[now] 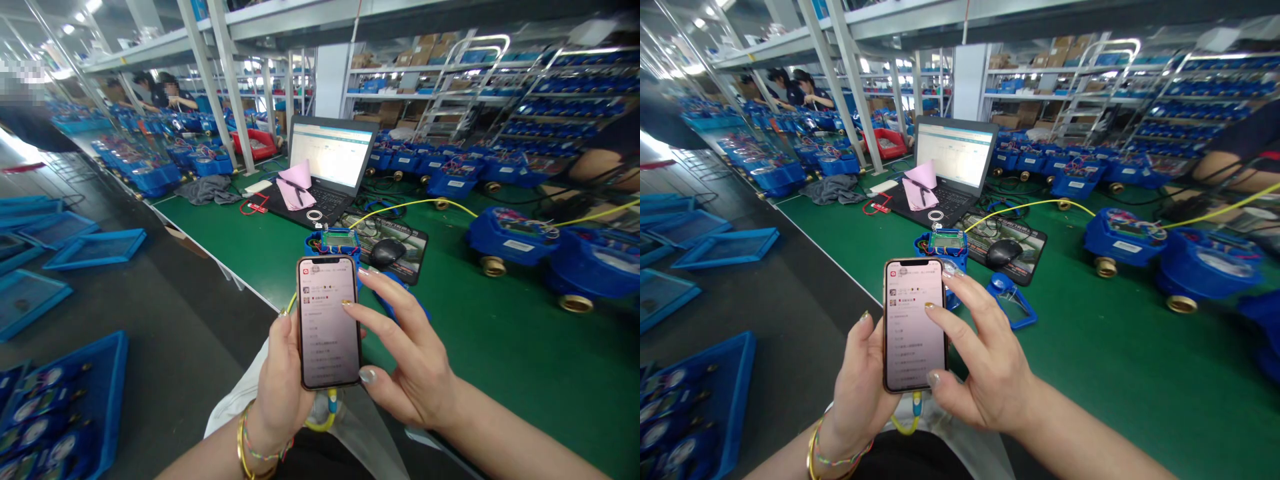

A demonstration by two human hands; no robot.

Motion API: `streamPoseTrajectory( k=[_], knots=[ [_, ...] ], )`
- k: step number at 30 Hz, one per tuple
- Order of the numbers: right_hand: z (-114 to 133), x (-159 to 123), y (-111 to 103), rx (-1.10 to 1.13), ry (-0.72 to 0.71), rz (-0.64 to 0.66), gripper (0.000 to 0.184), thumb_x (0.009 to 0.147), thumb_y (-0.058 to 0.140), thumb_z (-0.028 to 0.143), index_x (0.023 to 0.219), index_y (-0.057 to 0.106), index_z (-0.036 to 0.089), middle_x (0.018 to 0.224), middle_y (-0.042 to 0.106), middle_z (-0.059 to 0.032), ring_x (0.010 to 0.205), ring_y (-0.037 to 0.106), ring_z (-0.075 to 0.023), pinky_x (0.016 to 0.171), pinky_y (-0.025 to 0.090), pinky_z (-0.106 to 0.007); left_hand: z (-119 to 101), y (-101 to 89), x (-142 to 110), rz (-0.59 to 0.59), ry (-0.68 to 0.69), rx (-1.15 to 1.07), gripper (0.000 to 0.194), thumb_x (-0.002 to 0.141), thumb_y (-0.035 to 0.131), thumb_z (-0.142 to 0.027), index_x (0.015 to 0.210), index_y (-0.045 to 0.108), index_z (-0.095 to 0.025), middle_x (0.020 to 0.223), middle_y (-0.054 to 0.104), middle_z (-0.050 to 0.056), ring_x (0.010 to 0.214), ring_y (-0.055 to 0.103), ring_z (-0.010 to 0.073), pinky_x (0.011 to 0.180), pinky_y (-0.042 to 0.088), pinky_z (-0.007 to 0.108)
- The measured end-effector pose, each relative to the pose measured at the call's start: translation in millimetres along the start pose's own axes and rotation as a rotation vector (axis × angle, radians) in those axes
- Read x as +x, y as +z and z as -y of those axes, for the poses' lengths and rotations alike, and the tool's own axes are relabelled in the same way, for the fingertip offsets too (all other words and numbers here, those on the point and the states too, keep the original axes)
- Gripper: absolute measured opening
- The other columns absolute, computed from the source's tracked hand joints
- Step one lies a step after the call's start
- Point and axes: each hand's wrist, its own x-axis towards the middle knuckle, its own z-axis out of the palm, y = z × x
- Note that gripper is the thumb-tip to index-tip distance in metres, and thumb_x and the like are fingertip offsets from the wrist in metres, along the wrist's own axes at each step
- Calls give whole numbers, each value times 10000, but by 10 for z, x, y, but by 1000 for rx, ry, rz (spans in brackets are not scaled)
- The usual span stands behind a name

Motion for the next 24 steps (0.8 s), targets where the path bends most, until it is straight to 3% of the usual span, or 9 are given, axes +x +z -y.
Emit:
streamPoseTrajectory(
  k=[8, 24],
  knots=[
    [-44, 31, -50, 55, 109, -3, 502, 943, 391, 397, 1357, 440, 118, 1449, 364, -207, 1326, 380, -347, 1034, 389, -565, 11, 16, -26, -25, -100, 45, 429, 808, 647, -518, 1050, 671, -164, 1144, 644, 98, 1183, 525, 326, 1037, 425, 445],
    [-63, 35, -59, 3, 117, -8, 493, 906, 435, 357, 1323, 494, 101, 1407, 377, -209, 1294, 392, -350, 998, 425, -559, 25, 72, -8, -36, -117, 81, 350, 770, 686, -482, 920, 703, -166, 987, 690, 87, 1197, 514, 320, 1022, 438, 431]
  ],
)
